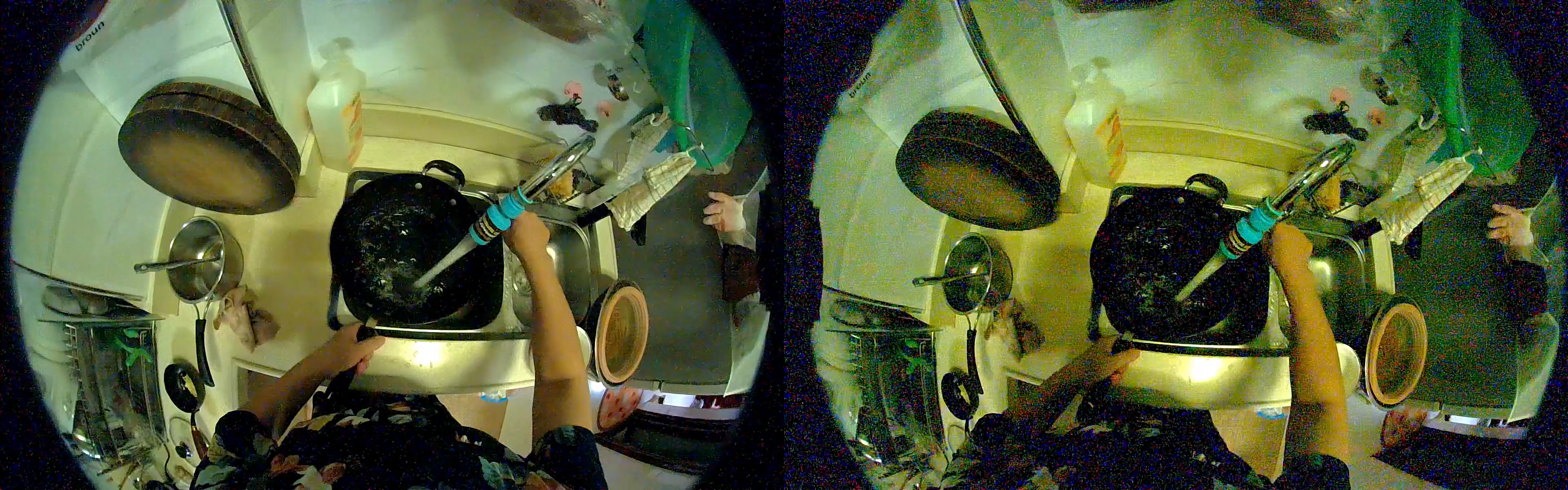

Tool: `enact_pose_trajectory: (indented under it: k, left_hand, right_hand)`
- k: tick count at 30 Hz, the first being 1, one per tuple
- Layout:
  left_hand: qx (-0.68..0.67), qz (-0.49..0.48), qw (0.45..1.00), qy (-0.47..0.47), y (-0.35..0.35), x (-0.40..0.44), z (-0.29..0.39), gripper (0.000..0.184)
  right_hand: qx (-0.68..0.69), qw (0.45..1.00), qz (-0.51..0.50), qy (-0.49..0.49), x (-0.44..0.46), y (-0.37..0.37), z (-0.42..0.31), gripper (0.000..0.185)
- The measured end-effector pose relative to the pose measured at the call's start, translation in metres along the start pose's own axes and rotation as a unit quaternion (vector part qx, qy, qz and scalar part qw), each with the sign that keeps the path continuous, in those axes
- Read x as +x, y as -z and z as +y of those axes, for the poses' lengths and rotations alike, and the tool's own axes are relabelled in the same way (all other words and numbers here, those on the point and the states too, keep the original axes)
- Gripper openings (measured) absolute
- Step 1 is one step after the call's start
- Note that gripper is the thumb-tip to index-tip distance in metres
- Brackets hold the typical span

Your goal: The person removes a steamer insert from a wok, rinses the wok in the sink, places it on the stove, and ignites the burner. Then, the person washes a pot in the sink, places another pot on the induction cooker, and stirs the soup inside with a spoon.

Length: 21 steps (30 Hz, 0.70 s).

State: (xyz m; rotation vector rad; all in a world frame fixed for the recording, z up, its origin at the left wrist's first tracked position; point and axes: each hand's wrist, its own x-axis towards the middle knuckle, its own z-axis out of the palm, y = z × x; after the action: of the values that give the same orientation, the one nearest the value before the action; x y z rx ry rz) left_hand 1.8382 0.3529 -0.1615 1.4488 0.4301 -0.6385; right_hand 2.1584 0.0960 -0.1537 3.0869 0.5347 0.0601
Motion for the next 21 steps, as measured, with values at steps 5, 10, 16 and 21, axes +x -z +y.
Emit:
enact_pose_trajectory:
  k: [5,10,16,21]
  left_hand:
    - [0.017,0.016,1.000,0.019,0.008,-0.007,0.002,0.025]
    - [0.034,-0.012,0.999,0.017,0.012,-0.030,0.012,0.024]
    - [0.032,-0.018,0.999,0.032,0.007,-0.056,0.013,0.022]
    - [-0.009,-0.003,1.000,0.023,-0.009,-0.074,0.011,0.025]
  right_hand:
    - [0.009,1.000,0.005,-0.027,0.008,-0.016,0.010,0.024]
    - [0.026,0.996,-0.059,-0.066,0.013,-0.013,0.011,0.029]
    - [0.055,0.997,-0.042,-0.030,0.006,0.002,0.004,0.028]
    - [0.078,0.997,-0.016,-0.001,0.008,-0.004,0.016,0.031]
